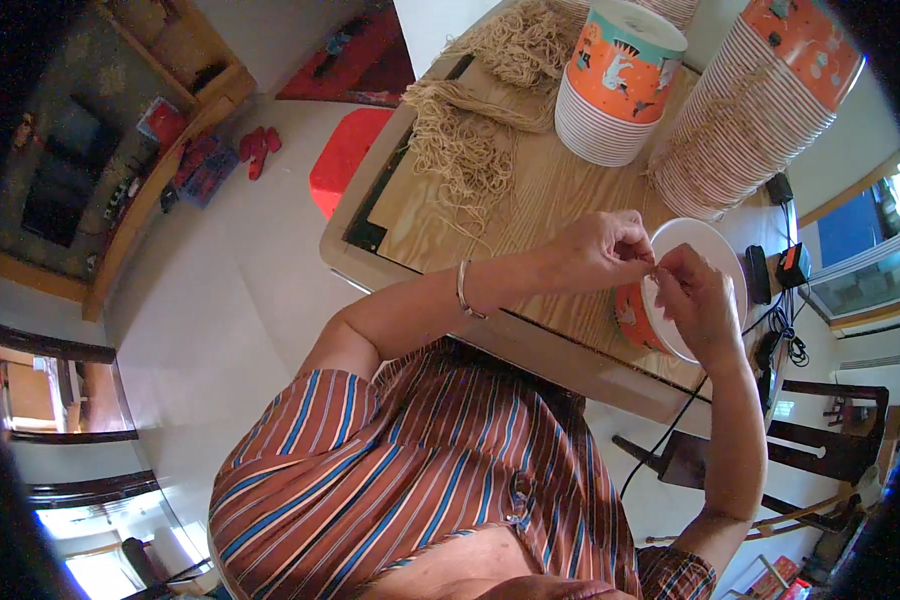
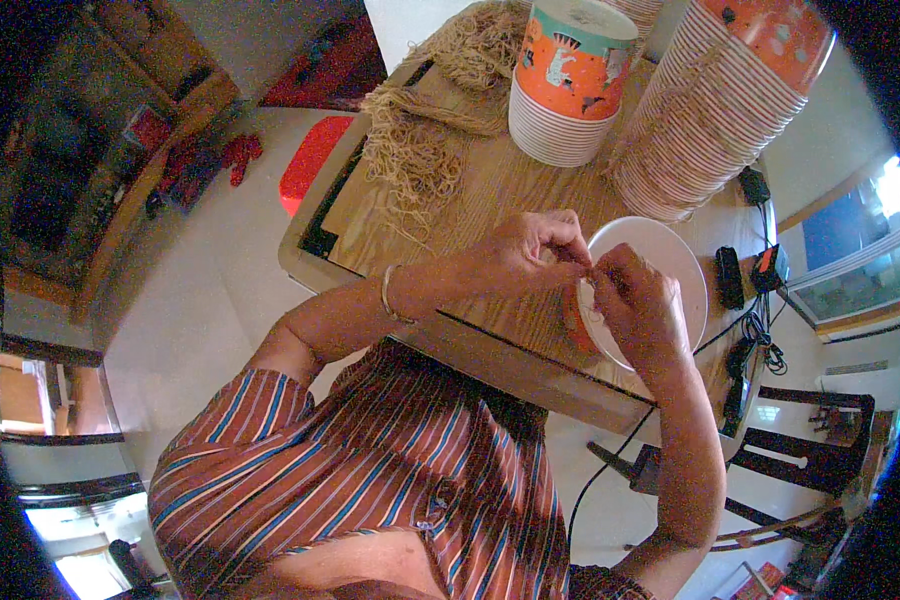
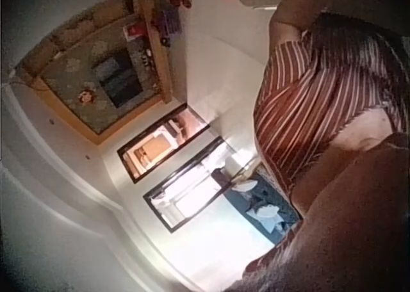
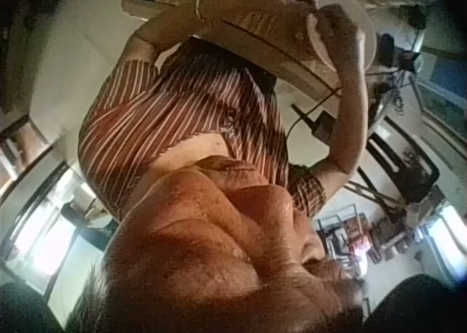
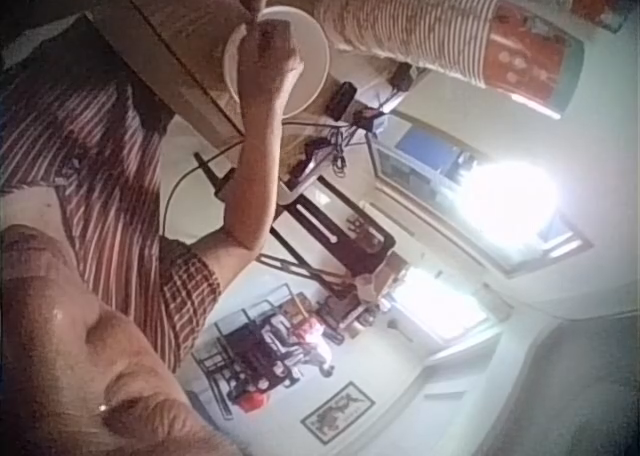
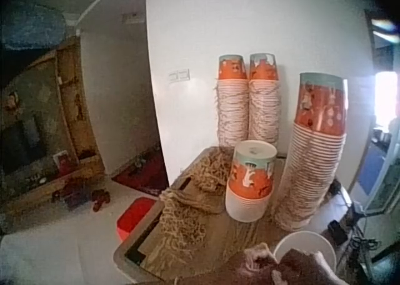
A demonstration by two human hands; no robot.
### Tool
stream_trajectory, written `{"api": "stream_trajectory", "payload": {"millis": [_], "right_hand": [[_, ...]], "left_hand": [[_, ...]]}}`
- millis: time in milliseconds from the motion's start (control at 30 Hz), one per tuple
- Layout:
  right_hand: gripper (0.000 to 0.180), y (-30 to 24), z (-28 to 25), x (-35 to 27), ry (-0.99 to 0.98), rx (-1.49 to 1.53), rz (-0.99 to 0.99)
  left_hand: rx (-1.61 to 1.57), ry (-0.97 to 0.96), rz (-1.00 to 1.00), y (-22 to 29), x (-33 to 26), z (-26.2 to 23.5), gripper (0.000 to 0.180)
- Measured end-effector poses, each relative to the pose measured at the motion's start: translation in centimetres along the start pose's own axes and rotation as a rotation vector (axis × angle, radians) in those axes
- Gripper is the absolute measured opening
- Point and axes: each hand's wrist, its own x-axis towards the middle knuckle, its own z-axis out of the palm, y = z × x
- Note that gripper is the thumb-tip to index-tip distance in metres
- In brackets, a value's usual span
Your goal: Threading a string through holes in paper cups and stacking them together.
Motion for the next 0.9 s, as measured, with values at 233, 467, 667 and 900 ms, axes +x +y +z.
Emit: {"api": "stream_trajectory", "payload": {"millis": [233, 467, 667, 900], "right_hand": [[0.015, 0.0, -0.7, 0.5, -0.154, 0.204, 0.226], [0.022, 0.9, -1.0, 0.8, -0.160, 0.237, 0.249], [0.025, 0.5, -1.9, 1.0, -0.128, 0.547, 0.387], [0.011, -0.3, -1.0, -0.1, -0.114, 0.439, 0.199]], "left_hand": [[0.043, -0.024, -0.009, 0.7, -0.1, 0.0, 0.018], [0.024, 0.013, -0.013, 0.2, 0.0, 0.4, 0.016], [0.011, 0.009, -0.033, 0.4, 0.0, 0.3, 0.011], [0.051, 0.029, -0.006, 0.1, -0.2, 0.3, 0.013]]}}
